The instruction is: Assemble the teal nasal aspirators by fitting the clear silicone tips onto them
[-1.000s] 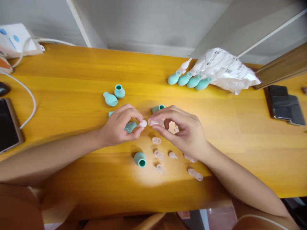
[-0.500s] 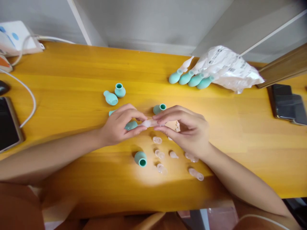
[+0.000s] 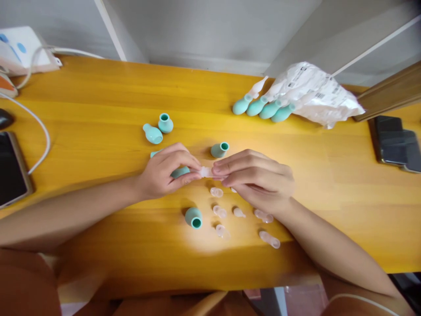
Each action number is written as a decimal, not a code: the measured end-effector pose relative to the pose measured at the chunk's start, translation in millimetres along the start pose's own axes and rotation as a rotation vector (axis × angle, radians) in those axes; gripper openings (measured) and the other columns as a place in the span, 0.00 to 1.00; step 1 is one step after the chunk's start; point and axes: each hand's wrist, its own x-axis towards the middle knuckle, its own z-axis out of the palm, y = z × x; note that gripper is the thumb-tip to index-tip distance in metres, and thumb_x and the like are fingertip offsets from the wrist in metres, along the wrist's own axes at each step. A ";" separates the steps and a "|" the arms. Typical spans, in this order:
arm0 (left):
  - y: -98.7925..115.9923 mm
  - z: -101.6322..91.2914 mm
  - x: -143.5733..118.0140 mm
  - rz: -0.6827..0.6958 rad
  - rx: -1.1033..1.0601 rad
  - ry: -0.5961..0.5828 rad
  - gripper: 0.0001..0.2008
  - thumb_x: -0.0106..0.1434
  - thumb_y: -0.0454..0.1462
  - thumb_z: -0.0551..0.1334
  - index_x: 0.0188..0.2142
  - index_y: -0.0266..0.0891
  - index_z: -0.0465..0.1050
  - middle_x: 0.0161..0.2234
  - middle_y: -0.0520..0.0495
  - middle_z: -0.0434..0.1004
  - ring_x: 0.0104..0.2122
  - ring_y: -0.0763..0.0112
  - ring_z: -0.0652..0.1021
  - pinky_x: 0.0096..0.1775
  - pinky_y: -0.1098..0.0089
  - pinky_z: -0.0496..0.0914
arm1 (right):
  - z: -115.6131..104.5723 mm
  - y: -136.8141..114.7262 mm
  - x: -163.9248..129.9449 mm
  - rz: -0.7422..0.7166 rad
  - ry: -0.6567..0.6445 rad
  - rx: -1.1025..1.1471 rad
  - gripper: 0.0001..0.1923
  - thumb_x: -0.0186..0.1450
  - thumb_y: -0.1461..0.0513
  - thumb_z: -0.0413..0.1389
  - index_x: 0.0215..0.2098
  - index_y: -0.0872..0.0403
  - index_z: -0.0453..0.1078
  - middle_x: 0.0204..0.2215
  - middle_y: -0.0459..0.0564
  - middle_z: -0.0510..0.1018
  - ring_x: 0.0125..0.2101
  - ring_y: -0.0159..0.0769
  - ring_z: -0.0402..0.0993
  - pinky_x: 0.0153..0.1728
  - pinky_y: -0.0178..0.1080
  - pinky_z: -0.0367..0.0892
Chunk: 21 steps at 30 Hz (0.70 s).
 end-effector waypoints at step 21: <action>1.5 -2.2 -0.8 0.098 0.014 0.002 0.05 0.79 0.38 0.72 0.43 0.45 0.79 0.41 0.50 0.92 0.38 0.68 0.85 0.39 0.66 0.81 | -1.8 -5.1 -10.2 -0.036 -0.098 -0.110 0.12 0.76 0.66 0.66 0.47 0.41 0.87 0.52 0.47 0.93 0.52 0.49 0.93 0.45 0.51 0.93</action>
